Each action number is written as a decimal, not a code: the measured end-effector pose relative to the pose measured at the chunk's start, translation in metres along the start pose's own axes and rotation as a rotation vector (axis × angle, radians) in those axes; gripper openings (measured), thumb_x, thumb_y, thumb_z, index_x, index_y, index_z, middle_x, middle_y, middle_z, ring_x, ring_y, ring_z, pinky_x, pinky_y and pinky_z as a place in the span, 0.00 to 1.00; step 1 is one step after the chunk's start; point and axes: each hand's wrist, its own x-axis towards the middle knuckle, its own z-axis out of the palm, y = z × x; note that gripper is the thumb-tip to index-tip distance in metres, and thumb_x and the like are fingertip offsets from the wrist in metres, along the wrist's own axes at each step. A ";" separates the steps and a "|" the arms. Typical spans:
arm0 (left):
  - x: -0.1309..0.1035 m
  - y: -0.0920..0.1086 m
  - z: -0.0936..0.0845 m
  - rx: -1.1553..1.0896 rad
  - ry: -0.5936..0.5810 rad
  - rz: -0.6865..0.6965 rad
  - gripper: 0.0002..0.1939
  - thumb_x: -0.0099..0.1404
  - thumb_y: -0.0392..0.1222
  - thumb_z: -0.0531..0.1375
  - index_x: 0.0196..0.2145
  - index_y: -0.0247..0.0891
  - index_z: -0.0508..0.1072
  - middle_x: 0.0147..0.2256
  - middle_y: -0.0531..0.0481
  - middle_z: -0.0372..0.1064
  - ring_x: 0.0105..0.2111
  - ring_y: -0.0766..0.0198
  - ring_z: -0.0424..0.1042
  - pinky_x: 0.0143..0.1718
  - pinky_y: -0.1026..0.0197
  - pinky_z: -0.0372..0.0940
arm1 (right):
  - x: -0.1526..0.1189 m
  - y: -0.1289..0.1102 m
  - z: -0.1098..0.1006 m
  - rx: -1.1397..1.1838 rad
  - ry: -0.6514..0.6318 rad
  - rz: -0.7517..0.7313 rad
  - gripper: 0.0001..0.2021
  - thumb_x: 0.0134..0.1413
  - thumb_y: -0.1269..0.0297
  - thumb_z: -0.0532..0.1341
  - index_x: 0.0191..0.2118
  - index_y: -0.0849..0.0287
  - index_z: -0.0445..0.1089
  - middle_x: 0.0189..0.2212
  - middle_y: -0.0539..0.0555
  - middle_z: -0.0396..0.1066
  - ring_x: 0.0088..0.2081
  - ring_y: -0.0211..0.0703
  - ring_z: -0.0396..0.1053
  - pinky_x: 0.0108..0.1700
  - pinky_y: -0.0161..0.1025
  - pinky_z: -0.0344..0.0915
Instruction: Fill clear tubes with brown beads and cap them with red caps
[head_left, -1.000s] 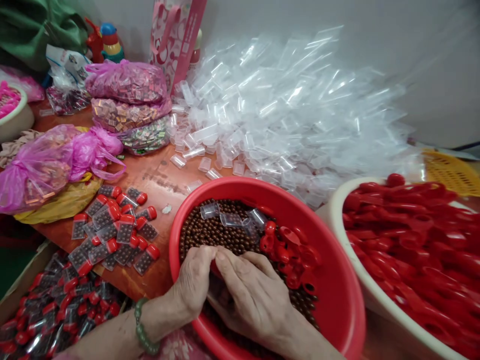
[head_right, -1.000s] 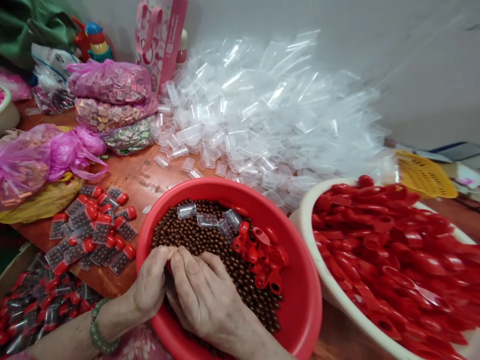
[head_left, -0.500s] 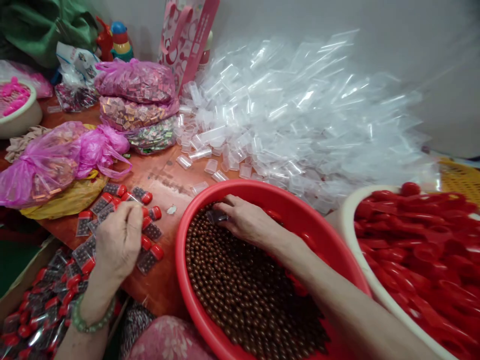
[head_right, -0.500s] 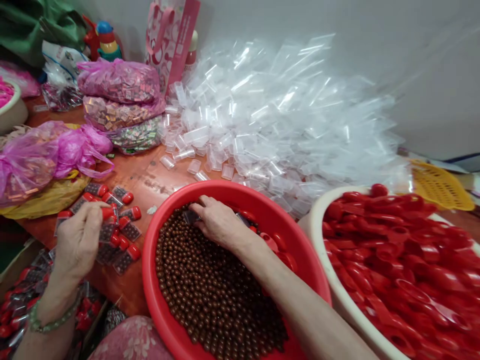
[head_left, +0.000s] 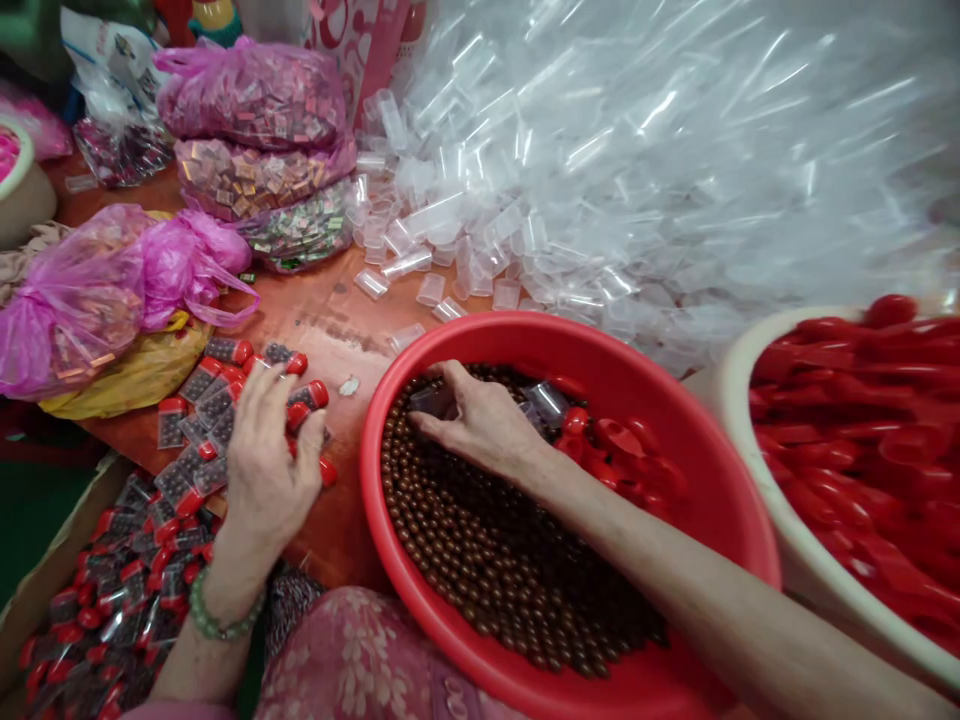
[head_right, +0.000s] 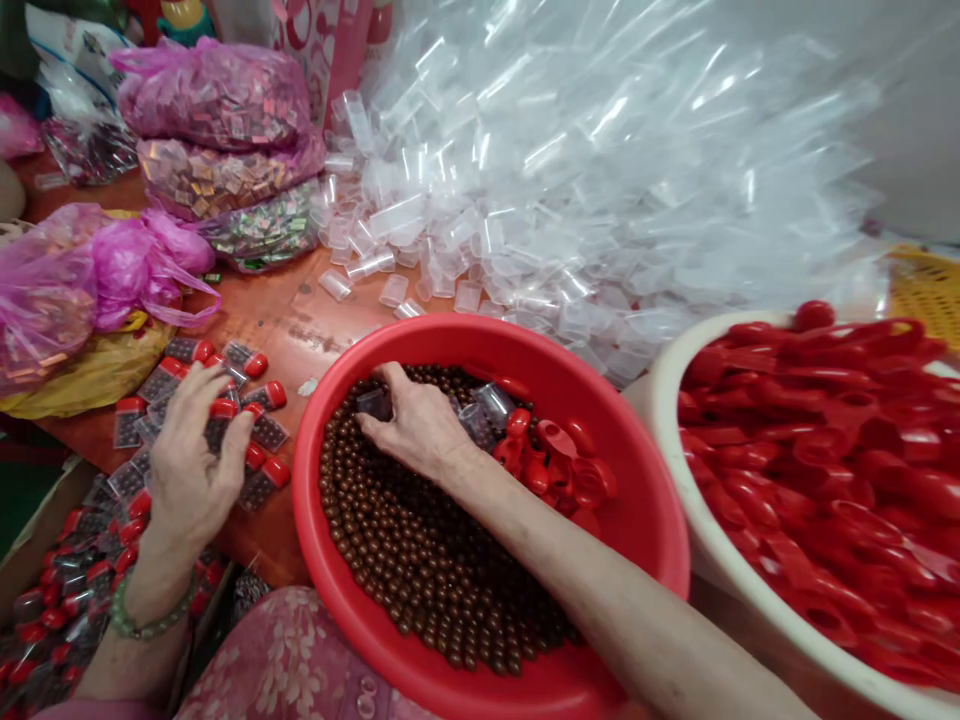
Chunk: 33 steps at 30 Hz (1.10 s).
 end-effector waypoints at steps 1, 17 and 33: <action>-0.002 0.009 0.002 -0.047 -0.011 0.036 0.17 0.68 0.39 0.55 0.53 0.32 0.65 0.56 0.35 0.66 0.61 0.50 0.61 0.61 0.43 0.59 | -0.004 -0.001 0.004 0.019 -0.021 0.017 0.16 0.54 0.63 0.59 0.48 0.62 0.66 0.31 0.54 0.74 0.31 0.45 0.71 0.35 0.38 0.63; -0.012 0.079 0.007 -0.203 -0.804 0.529 0.19 0.65 0.37 0.58 0.53 0.29 0.66 0.45 0.41 0.70 0.47 0.51 0.67 0.51 0.47 0.67 | -0.049 0.020 0.012 0.666 -0.650 0.393 0.05 0.39 0.64 0.58 0.22 0.57 0.60 0.12 0.40 0.53 0.13 0.30 0.49 0.14 0.30 0.48; -0.006 0.076 0.013 -0.619 -0.736 0.253 0.09 0.68 0.31 0.53 0.45 0.40 0.66 0.50 0.44 0.69 0.50 0.61 0.69 0.50 0.61 0.65 | -0.092 0.005 -0.016 0.617 -0.370 0.082 0.07 0.57 0.65 0.56 0.32 0.60 0.68 0.30 0.52 0.71 0.33 0.40 0.67 0.41 0.40 0.66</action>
